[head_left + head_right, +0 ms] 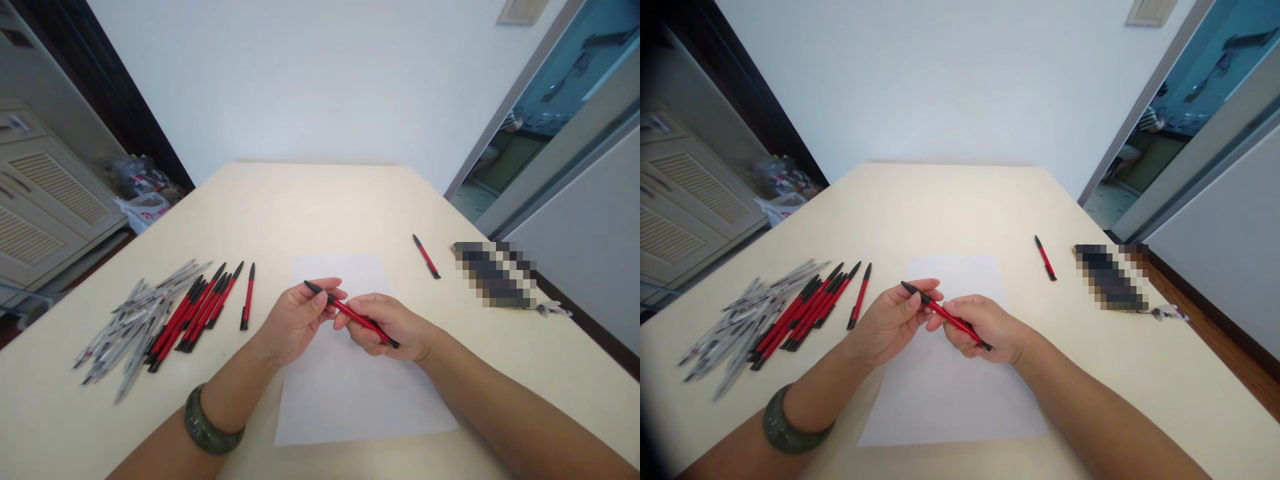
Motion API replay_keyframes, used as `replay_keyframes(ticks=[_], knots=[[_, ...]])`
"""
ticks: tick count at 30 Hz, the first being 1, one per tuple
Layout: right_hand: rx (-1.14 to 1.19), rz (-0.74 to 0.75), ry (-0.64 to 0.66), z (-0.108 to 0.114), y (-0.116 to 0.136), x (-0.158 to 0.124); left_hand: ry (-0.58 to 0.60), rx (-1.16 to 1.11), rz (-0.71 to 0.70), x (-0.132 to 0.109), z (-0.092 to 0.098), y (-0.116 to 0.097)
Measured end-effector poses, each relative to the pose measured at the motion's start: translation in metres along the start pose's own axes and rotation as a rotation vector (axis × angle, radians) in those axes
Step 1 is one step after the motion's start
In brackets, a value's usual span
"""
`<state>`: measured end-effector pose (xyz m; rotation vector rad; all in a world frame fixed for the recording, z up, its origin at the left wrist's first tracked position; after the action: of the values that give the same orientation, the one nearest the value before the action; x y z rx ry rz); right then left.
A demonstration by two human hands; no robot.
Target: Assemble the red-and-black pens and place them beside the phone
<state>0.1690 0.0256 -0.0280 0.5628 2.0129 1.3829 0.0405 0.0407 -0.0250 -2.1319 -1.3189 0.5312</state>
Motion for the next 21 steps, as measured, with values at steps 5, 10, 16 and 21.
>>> replay_keyframes(ticks=[5, 10, 16, 21], knots=[[-0.047, 0.024, -0.036, -0.003, 0.000, 0.003, -0.065, 0.071, -0.108, 0.002, -0.001, -0.001], [-0.546, 0.101, -0.273, 0.001, 0.007, 0.004, -0.191, 0.156, -0.156, 0.003, 0.002, -0.002], [-1.096, 0.230, -0.719, 0.009, 0.019, -0.001, -0.258, 0.175, -0.165, 0.009, 0.010, -0.001], [-0.534, 0.037, -0.294, 0.010, 0.004, 0.010, -0.250, 0.154, -0.163, 0.009, 0.011, -0.003]])
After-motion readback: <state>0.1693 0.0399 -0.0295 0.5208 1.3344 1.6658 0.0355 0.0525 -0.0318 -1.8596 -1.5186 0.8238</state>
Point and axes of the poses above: each hand's wrist, its own x-axis towards the middle knuckle, its own z-axis out of the back of the hand, y = z × x, the point moved 4 cm from there along x, towards the middle knuckle, and after that the axes turned 14 degrees about -x, right-handed, at the moved point
